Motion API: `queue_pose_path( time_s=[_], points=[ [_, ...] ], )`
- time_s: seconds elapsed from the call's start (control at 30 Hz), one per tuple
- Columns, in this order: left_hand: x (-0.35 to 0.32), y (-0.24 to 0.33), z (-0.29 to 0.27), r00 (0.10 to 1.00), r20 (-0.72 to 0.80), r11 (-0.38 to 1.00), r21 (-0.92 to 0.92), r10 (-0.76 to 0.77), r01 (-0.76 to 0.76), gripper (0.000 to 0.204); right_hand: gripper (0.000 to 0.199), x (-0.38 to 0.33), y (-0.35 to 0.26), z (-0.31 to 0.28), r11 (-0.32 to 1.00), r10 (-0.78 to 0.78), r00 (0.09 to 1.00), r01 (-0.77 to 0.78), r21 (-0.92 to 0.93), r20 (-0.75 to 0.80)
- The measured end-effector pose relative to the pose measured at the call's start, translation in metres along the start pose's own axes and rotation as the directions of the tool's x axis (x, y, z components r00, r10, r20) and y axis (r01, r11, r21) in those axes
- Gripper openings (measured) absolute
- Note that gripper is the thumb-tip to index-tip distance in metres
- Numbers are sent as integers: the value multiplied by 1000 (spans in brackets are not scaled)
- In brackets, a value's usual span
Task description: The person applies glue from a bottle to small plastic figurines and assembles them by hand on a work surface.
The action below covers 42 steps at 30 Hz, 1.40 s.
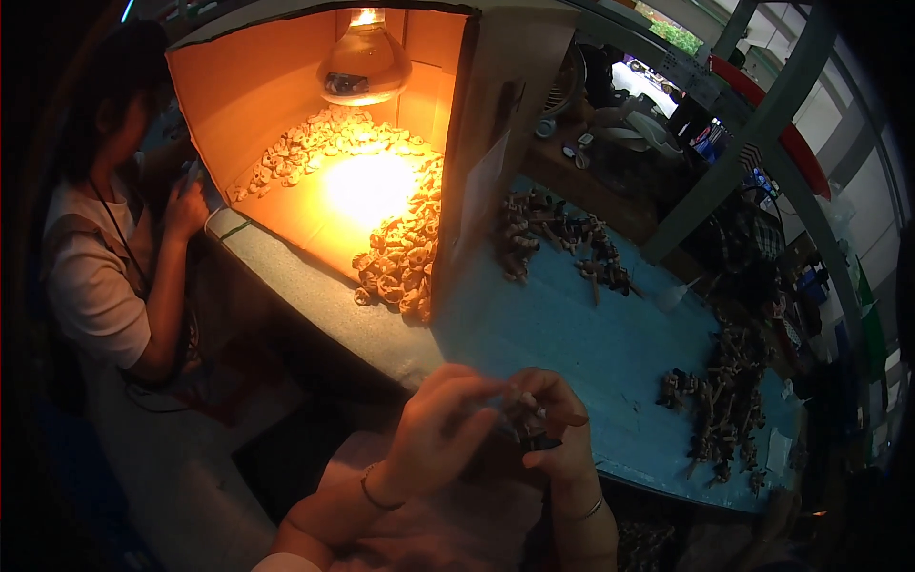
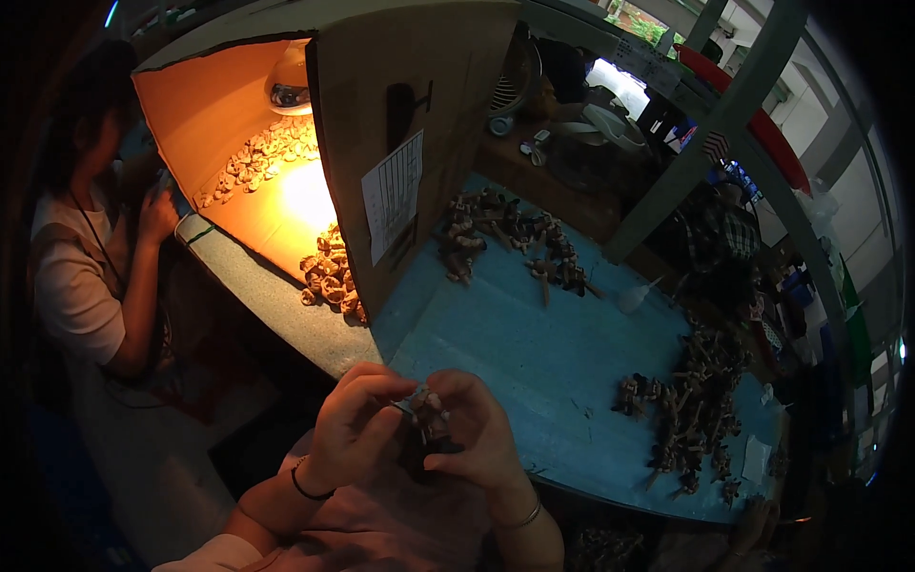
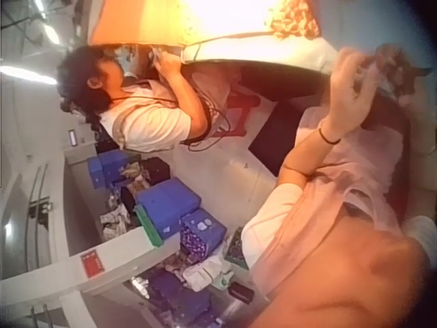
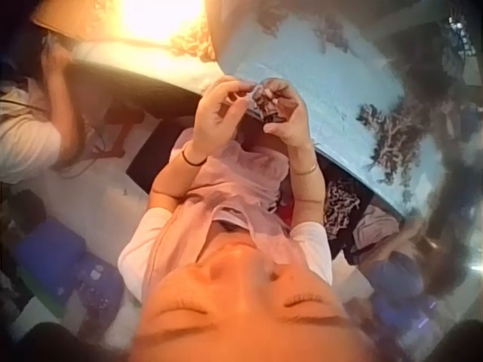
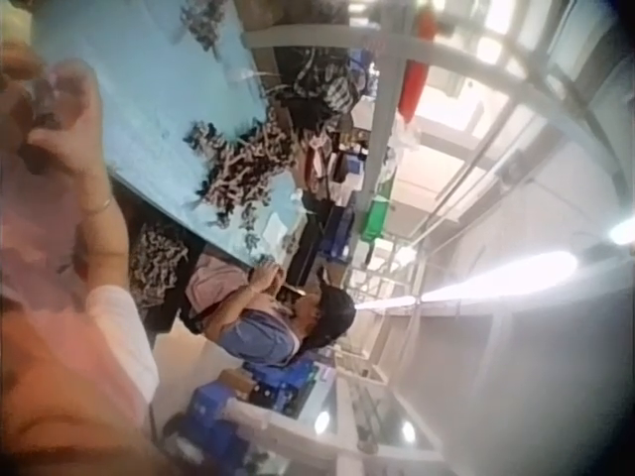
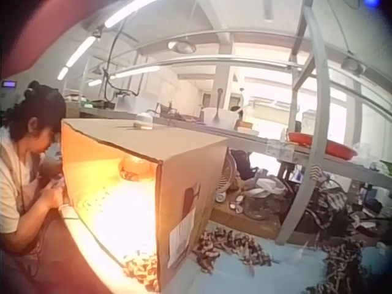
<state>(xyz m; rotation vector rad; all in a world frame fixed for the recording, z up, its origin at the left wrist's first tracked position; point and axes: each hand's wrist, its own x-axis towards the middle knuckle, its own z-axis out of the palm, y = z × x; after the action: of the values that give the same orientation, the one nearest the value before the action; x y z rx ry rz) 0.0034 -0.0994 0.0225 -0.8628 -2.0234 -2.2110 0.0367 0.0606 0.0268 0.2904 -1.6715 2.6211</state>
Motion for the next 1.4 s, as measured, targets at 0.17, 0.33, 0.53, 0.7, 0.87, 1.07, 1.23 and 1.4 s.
queue_pose_path(
  time_s=[0.17,0.33,0.53,0.7,0.87,1.07,1.23,1.4],
  points=[
    [-1,-7,6,994,-50,995,9,95,-95,19,68,-2,4,-1,1000,-4,999,4,-18,34],
    [-11,-4,14,979,-140,986,99,146,-133,19,73,-3,12,-11,999,-52,981,49,22,186],
    [-17,-1,21,970,-118,969,157,210,-191,35,73,-7,15,-5,999,-37,999,37,-28,-7],
    [-20,-4,22,971,-81,961,186,224,-206,60,73,-9,17,-7,1000,13,1000,-12,21,-29],
    [-18,0,26,983,11,946,272,182,-178,79,72,-13,16,-2,997,-50,998,53,64,-47],
    [-18,2,24,990,58,974,180,130,-138,77,74,-25,-3,9,999,-1,985,-5,-37,-173],
    [-26,-15,40,977,-34,970,-112,212,-215,79,67,-33,-10,-5,926,-98,994,108,-362,45],
    [-26,-28,34,936,90,939,-83,341,-334,92,64,-44,-10,-3,993,-40,998,34,-116,-50]
  ],
)
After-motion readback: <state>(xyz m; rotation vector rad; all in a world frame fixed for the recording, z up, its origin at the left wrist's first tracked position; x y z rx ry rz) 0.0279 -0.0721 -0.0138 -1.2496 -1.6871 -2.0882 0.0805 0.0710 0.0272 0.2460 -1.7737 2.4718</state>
